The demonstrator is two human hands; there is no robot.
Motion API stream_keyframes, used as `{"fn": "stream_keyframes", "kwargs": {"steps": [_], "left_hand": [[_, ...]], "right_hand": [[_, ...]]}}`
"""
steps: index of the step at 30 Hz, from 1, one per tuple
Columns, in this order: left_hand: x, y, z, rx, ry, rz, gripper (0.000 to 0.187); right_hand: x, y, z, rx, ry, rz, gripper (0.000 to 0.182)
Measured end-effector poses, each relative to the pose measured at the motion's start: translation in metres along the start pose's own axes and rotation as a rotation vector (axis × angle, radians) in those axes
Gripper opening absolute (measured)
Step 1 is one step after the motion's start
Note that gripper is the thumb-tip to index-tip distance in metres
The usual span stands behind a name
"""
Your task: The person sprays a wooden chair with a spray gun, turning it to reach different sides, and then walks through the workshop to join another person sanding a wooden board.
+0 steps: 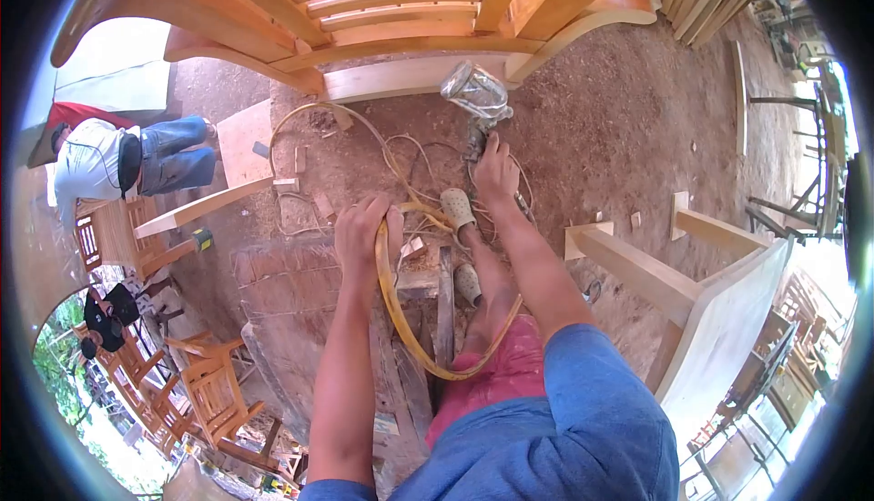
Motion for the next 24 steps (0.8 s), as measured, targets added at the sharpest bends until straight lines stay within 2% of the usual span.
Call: {"fn": "stream_keyframes", "kwargs": {"steps": [11,14,22,24], "left_hand": [[0.004,0.0,0.001,-0.022,0.075,0.008,0.01],[0.003,0.0,0.001,0.01,0.052,0.027,0.008],[0.004,0.001,0.001,-0.008,0.04,0.008,0.012],[0.004,0.002,0.001,0.008,0.046,0.012,0.008]], "right_hand": [[-0.014,-0.034,-0.047,-0.001,0.054,-0.018,0.041],[-0.018,-0.041,-0.063,0.09,0.019,-0.052,0.049],[-0.018,-0.056,-0.078,0.043,-0.028,-0.037,0.041],[-0.018,-0.058,-0.081,0.037,-0.028,-0.024,0.039]]}}
Point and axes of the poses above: each hand's wrist, its own y-axis away from the middle knuckle, its own z-axis out of the back of the hand, x = y × z, the point moved 8 cm from there along -y, towards the middle knuckle, and after that the axes turned 1 degree about y, right-handed, at the moved point
